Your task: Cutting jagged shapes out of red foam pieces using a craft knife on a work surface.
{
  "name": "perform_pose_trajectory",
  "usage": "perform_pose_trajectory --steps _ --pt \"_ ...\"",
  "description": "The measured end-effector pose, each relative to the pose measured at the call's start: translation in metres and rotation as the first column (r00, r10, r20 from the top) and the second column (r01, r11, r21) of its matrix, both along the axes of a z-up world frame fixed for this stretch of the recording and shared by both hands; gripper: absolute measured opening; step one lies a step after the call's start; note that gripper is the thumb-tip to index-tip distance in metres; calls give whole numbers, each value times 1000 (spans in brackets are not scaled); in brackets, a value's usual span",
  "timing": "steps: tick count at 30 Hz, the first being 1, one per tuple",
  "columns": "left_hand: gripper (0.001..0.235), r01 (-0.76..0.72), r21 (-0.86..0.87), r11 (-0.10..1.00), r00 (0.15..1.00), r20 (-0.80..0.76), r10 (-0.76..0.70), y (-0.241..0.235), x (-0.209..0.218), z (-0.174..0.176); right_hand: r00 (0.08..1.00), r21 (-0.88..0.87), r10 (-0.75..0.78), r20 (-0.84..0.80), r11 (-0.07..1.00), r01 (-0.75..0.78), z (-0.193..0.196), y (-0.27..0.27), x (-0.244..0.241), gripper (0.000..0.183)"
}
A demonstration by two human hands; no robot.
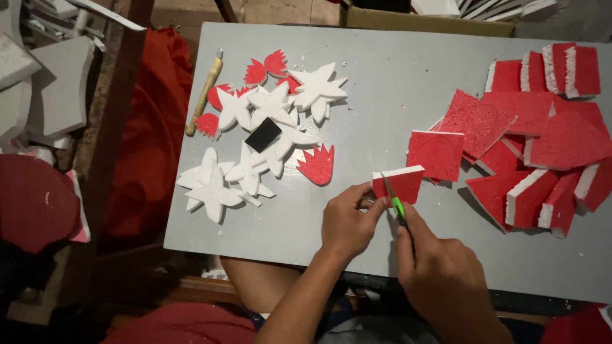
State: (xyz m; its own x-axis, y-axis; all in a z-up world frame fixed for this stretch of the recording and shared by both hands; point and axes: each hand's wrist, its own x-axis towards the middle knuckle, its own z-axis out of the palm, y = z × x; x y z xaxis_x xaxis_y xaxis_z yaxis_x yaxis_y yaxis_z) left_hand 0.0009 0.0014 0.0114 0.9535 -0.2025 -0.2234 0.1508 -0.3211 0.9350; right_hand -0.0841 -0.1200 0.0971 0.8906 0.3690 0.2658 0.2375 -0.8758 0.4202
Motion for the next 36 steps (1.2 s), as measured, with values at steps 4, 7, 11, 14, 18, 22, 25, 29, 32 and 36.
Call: perform_pose_trajectory --steps 4,7,11,14,18,22,25,29,32,36 --pt "21 2 54 999 976 217 -14 -1 -4 -13 998 -119 27 53 993 -21 17 6 5 17" --pt "16 19 77 997 954 298 -41 0 -4 -16 998 -150 23 57 989 -14 21 10 8 16" --pt "20 13 84 996 936 350 -41 0 -6 -21 989 -63 -126 74 989 131 16 12 11 26" --pt "19 12 87 996 922 385 -45 1 -6 -26 991 47 -126 54 991 124 13 10 16 26" --pt "24 -9 77 997 895 445 -26 0 -7 -35 993 52 -90 75 995 86 22 13 25 19" --pt "20 -12 33 999 871 492 -5 0 -6 -36 872 397 -216 -440 824 405 3 7 36 20" --pt "21 -30 21 999 895 445 18 1 -4 -28 682 270 -308 -663 752 602 5 7 47 23" --pt "29 58 117 991 993 94 -69 2 2 -1 538 238 -322 -779 643 728 23 12 58 29" --pt "28 100 175 979 994 -54 -92 1 6 10 467 212 -320 -825 589 779 28 14 61 33" --pt "28 77 206 976 997 -35 -72 -3 4 3 411 140 -346 -843 597 790 30 14 58 22"
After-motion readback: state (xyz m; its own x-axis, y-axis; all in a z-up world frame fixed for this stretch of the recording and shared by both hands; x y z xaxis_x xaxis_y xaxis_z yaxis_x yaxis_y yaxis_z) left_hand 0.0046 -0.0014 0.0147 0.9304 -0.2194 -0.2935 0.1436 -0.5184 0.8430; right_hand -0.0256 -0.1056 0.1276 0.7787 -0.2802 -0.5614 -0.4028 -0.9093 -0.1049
